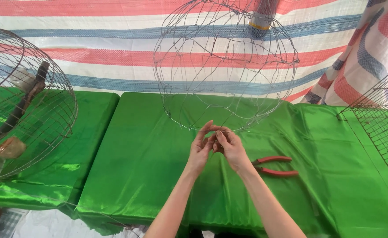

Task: Securing wire connections on a wire structure by twisting them by hand and using pliers to tighten the joints.

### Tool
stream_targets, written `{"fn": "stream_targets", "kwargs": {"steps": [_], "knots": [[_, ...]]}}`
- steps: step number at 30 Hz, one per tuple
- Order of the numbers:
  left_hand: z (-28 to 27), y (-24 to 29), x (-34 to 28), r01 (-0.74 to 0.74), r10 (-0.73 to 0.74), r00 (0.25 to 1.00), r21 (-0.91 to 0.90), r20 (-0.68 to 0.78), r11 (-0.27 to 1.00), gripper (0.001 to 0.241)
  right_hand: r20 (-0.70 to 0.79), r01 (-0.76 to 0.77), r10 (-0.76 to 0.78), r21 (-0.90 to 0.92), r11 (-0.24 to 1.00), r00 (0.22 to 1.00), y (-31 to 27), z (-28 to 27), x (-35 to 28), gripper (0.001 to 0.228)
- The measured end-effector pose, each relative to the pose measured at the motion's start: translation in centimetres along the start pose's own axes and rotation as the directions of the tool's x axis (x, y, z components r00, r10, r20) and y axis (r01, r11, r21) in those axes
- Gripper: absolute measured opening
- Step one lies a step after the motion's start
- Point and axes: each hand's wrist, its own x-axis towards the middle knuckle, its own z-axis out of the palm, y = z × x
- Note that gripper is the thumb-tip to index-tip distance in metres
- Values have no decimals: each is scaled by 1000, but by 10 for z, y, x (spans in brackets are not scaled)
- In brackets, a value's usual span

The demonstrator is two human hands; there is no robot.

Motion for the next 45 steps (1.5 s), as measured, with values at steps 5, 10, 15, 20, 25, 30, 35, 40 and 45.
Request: {"fn": "stream_targets", "kwargs": {"steps": [5,10,15,20,25,30,35,40,45], "knots": [[6,31,-8,30,-37,998,172,41,985,65,25,176,-175,-36,984,984,18,-4,7,25],[0,83,-16,217,-299,954,731,-19,646,46,52,211,-210,-16,977,976,13,6,4,21],[14,147,-15,-392,466,836,910,291,135,16,33,232,-232,3,973,972,21,4,9,17],[66,153,26,-689,589,508,707,628,-160,20,-7,288,-288,-26,957,957,29,9,16,19],[89,131,56,-729,433,419,580,798,-364,31,-25,331,-332,-44,943,943,38,2,24,13],[88,125,65,-687,352,477,592,805,-422,15,-1,372,-373,-55,927,928,47,-5,32,13],[78,113,64,-665,414,454,609,789,-433,11,16,387,-386,-56,921,922,42,0,24,15],[67,94,78,-628,460,393,597,797,-498,30,4,343,-343,-22,939,939,62,-5,33,14],[65,89,77,-604,540,308,600,783,-525,33,-3,335,-335,9,942,942,65,-3,35,16]]}}
